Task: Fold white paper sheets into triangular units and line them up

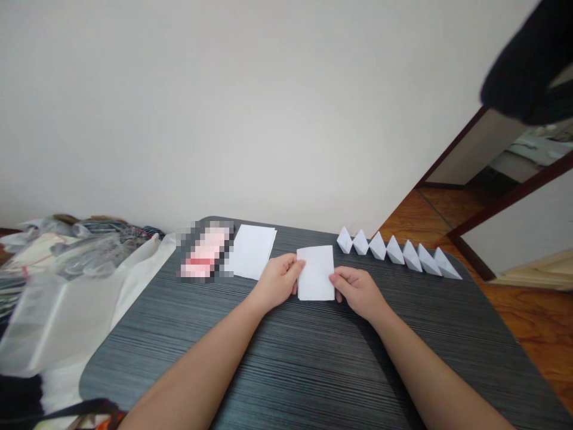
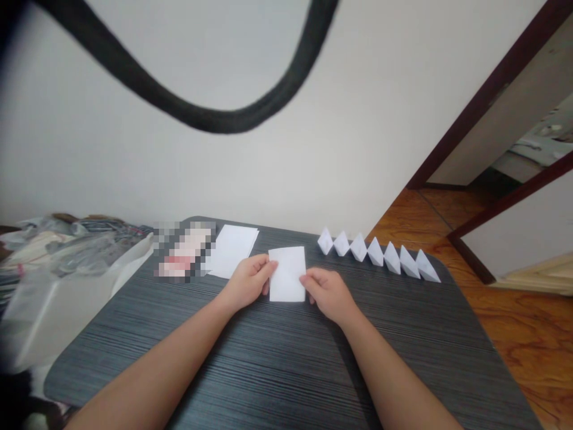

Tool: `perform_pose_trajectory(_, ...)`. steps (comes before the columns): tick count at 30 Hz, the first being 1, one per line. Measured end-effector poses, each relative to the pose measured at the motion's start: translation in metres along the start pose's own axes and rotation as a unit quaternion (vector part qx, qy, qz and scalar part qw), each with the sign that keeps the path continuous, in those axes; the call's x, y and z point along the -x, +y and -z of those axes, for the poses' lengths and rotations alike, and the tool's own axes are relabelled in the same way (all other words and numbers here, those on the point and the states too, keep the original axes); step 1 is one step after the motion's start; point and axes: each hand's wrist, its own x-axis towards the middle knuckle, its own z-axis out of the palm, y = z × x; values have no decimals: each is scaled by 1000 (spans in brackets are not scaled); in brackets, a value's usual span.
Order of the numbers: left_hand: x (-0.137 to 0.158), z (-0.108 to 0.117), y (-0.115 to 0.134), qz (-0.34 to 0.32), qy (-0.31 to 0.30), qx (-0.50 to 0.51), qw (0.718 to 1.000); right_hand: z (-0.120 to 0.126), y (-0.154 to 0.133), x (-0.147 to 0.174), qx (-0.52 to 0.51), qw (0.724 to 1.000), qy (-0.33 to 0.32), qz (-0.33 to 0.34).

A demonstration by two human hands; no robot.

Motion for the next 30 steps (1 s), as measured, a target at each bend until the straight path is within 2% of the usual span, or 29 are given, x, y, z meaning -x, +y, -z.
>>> perform_pose_trajectory(8,-1,0,0,-5,18,1,1000,0,-4,0,21,1000,2,-9)
perform_pose_trajectory(14,-3,0,-2,3,47,42,998,1,-9,1,-28,998,-47,-16)
perform_pose_trajectory(19,-3,0,-2,7,49,50,998,-1,-8,1,-41,998,-35,-28)
perform_pose_trajectory(25,-6,1,-4,17,76,56,995,-2,-4,0,-83,995,-52,-30)
perform_pose_trajectory(30,-8,1,-6,16,67,78,995,-4,1,0,-89,995,-34,-38)
